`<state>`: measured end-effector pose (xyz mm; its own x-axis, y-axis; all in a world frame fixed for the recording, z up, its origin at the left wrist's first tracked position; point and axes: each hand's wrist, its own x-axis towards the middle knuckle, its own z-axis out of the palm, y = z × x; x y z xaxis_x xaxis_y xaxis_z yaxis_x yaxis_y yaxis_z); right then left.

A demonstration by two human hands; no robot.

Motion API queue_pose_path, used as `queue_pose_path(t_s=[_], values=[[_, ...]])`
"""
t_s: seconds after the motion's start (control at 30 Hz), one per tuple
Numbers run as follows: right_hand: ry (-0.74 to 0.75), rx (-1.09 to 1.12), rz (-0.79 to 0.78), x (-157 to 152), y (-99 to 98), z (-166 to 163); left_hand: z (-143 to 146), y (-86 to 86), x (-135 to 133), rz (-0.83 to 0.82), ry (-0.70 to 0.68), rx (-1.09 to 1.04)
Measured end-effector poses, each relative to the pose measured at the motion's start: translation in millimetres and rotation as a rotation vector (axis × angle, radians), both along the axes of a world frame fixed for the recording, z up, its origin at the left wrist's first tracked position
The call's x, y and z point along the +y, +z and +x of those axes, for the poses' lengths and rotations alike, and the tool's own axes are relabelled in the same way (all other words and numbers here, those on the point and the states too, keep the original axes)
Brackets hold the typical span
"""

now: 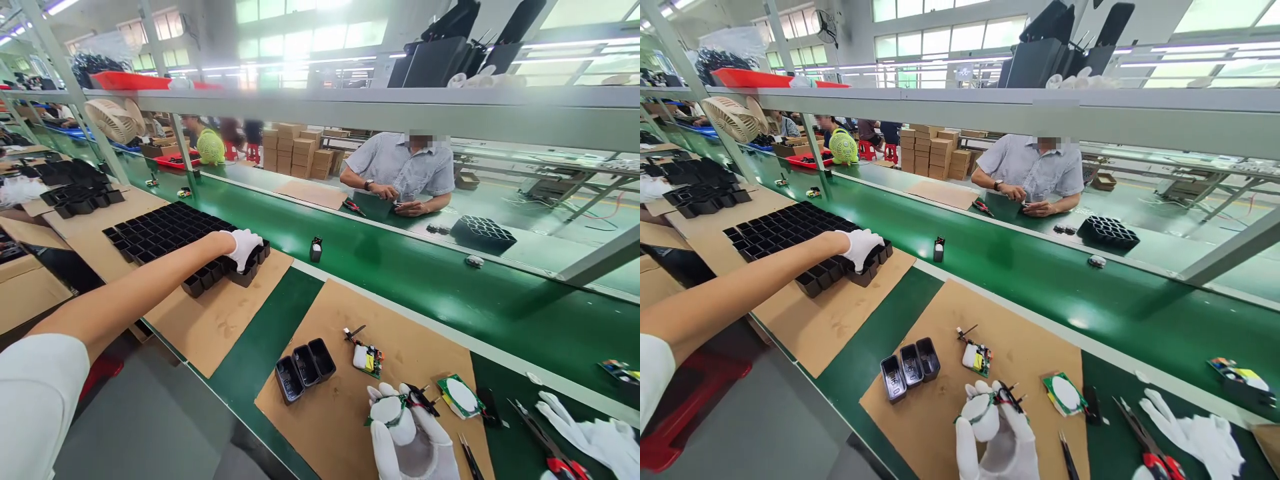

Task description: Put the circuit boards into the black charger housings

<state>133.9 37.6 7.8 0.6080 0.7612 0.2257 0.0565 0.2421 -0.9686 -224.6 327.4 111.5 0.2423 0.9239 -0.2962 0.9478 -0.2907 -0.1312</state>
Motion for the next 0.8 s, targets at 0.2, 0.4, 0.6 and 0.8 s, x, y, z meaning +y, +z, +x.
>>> queue_pose_path(t_s=[0.2,0.4,0.6,0.8], values=[[0.047,0.046,-0.026,-2.3,-0.2,1.3,39.3,1.7,-52.6,0.001,-0.119,-0.068],[0.067,0.067,0.032,-2.8,3.6,-1.0,75.5,-3.3,-106.5,-0.027,-0.239,-0.192],[0.105,0.009,0.116,-4.3,9.1,-4.2,56.4,1.5,-198.0,0.315,-0.002,-0.738],[0.184,-0.163,0.101,-7.2,2.5,-5.0,132.5,-75.2,-297.4,0.601,0.398,-0.834]])
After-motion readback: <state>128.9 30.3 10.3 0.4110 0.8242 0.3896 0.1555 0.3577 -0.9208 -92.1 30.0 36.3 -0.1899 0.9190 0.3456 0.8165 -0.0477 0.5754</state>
